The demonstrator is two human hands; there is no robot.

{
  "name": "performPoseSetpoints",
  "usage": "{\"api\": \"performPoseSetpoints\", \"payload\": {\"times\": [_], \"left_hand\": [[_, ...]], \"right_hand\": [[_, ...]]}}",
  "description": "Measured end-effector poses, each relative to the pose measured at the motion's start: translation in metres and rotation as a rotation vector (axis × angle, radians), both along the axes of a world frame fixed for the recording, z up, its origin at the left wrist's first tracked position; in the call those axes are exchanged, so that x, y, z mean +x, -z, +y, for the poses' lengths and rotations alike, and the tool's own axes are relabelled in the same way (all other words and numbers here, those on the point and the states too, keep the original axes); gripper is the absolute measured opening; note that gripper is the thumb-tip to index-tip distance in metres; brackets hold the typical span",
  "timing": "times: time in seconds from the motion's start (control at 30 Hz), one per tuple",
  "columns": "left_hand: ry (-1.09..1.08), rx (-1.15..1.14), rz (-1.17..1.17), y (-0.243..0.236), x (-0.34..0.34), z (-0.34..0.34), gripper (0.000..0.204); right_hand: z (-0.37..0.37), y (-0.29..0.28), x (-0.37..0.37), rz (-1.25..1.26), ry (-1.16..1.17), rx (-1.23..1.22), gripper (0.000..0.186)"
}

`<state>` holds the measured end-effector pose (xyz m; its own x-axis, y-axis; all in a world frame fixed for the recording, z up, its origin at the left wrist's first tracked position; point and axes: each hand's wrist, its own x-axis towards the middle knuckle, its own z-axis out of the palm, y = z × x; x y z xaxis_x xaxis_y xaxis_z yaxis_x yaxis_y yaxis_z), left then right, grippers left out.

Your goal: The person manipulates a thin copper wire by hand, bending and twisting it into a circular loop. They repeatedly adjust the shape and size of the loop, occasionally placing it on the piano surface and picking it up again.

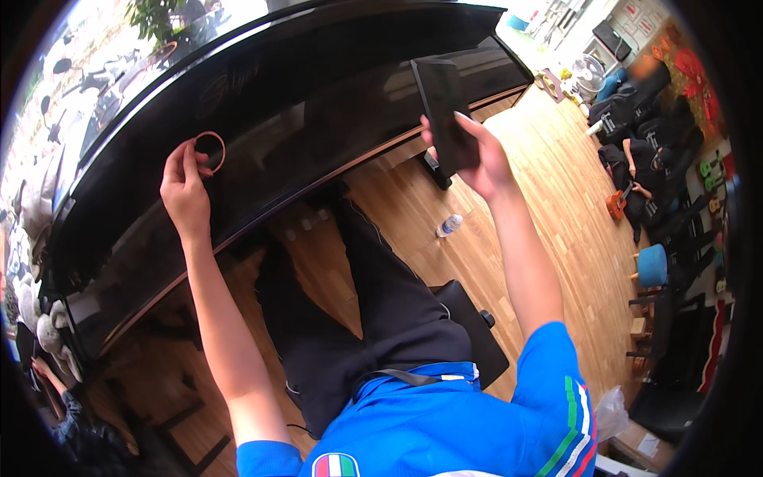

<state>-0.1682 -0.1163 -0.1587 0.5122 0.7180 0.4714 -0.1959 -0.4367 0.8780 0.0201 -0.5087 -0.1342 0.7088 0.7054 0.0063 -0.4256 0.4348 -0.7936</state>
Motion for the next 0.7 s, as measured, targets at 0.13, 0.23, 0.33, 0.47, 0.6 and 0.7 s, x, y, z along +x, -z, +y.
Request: {"api": "performPoseSetpoints", "payload": {"times": [0.13,0.23,0.33,0.47,0.6,0.7], "left_hand": [[0.009,-0.023,-0.009,-0.005,0.002,-0.004,0.023],[0.011,-0.040,-0.006,-0.006,0.003,-0.004,0.023],[0.006,-0.042,0.023,-0.006,0.001,-0.005,0.023],[0.010,-0.025,0.021,-0.005,0.000,-0.005,0.023],[0.008,0.001,0.007,0.000,0.001,-0.002,0.023],[0.001,-0.018,0.023,-0.004,0.002,-0.008,0.023]], "right_hand": [[0.051,-0.011,0.053,-0.183,0.098,0.068,0.036],[0.070,-0.009,0.075,-0.263,0.223,0.026,0.044],[0.073,-0.003,0.080,-0.171,0.156,0.101,0.051],[0.068,0.000,0.079,-0.188,0.068,0.093,0.052],[0.068,0.009,0.085,-0.188,0.056,0.107,0.043],[0.068,0.012,0.088,-0.187,0.061,0.099,0.043]]}}
